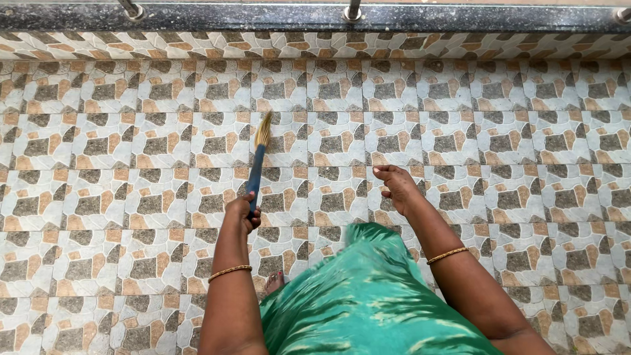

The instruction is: The person sweeps the tiled floor of a balcony using a small broom, moving debris towards the edges.

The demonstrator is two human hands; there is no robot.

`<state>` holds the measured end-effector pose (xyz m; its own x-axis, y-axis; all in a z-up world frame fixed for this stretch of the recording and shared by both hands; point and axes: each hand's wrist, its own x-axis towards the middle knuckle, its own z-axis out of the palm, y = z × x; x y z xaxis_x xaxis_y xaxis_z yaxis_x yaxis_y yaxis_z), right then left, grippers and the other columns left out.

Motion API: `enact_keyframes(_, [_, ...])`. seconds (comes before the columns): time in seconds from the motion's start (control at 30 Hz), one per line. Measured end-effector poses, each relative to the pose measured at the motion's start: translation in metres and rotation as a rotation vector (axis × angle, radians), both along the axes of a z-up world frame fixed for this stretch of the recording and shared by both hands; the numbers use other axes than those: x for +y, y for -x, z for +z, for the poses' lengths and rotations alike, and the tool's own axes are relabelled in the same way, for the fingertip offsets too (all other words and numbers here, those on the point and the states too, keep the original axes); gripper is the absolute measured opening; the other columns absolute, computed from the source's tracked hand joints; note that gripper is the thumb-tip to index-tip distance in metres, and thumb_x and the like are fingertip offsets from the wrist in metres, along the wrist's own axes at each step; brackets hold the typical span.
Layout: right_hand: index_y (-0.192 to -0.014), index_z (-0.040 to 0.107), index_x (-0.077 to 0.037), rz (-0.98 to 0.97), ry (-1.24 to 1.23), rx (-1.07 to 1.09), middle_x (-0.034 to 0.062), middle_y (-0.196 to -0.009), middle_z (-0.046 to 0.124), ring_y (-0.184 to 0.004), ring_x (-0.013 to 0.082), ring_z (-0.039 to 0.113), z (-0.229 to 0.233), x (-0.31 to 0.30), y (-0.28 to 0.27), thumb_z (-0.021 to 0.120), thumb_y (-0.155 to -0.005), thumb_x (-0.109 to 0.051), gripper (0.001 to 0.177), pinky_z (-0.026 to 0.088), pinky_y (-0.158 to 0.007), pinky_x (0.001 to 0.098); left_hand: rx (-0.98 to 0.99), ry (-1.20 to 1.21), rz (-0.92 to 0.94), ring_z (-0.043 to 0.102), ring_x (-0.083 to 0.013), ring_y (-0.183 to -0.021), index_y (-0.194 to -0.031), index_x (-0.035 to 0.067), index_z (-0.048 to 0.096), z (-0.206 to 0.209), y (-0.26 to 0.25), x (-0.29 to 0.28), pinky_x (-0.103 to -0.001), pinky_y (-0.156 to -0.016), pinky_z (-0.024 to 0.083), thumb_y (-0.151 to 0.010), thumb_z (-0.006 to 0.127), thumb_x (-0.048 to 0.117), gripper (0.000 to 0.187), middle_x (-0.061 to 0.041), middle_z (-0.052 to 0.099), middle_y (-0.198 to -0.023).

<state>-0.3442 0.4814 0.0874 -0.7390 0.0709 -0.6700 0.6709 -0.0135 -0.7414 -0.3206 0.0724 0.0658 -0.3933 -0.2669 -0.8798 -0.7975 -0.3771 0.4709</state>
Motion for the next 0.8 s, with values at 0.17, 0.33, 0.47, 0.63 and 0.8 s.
enact_keyframes(0.17, [-0.121,0.068,-0.015,-0.017,0.012,-0.016,0.0054,-0.13,0.064,-0.118,0.0218,0.048,-0.005,0.02,0.003,0.074,-0.088,-0.033,0.038,0.042,-0.09,0.0408,-0.181,0.066,-0.159,0.038,-0.0101,-0.043,-0.112,0.009,0.058,-0.061,0.0,0.045,-0.026,-0.035,0.031,-0.105,0.048,0.028,0.022,-0.002,0.05,-0.061])
enact_keyframes(0.33, [-0.121,0.067,-0.014,-0.001,-0.001,-0.017,0.0058,-0.131,0.064,-0.122,0.0218,0.048,0.0,0.03,0.014,0.074,-0.088,-0.034,0.039,0.042,-0.091,0.0409,-0.01,-0.354,-0.019,0.041,-0.0061,-0.044,-0.115,0.01,0.046,-0.051,0.017,0.037,-0.019,-0.036,0.031,-0.101,0.064,0.026,0.028,-0.006,0.054,-0.066])
enact_keyframes(0.47, [-0.122,0.066,-0.015,-0.023,-0.009,-0.01,0.0061,-0.13,0.063,-0.122,0.0216,0.049,0.004,0.043,0.019,0.074,-0.089,-0.033,0.039,0.042,-0.093,0.0406,0.058,-0.383,0.016,0.041,-0.0065,-0.043,-0.119,0.005,0.046,-0.014,0.025,0.017,-0.02,-0.036,0.033,-0.1,0.064,0.027,0.034,-0.007,0.055,-0.068])
enact_keyframes(0.63, [-0.121,0.067,-0.014,-0.036,0.003,-0.018,0.0065,-0.129,0.063,-0.122,0.0222,0.048,-0.005,0.055,0.011,0.074,-0.088,-0.034,0.039,0.042,-0.093,0.0414,-0.008,0.045,0.04,0.042,-0.0105,-0.045,-0.111,0.005,0.052,0.003,0.031,0.037,-0.024,-0.037,0.033,-0.101,0.062,0.029,0.028,-0.004,0.049,-0.065])
enact_keyframes(0.8, [-0.122,0.068,-0.013,-0.033,0.005,-0.028,0.0072,-0.129,0.063,-0.119,0.0235,0.047,-0.012,0.061,0.011,0.073,-0.088,-0.033,0.04,0.042,-0.092,0.0417,-0.234,0.188,-0.181,0.042,-0.0106,-0.045,-0.099,0.005,0.061,-0.03,0.018,0.095,-0.025,-0.036,0.033,-0.106,0.054,0.028,0.026,-0.004,0.053,-0.061])
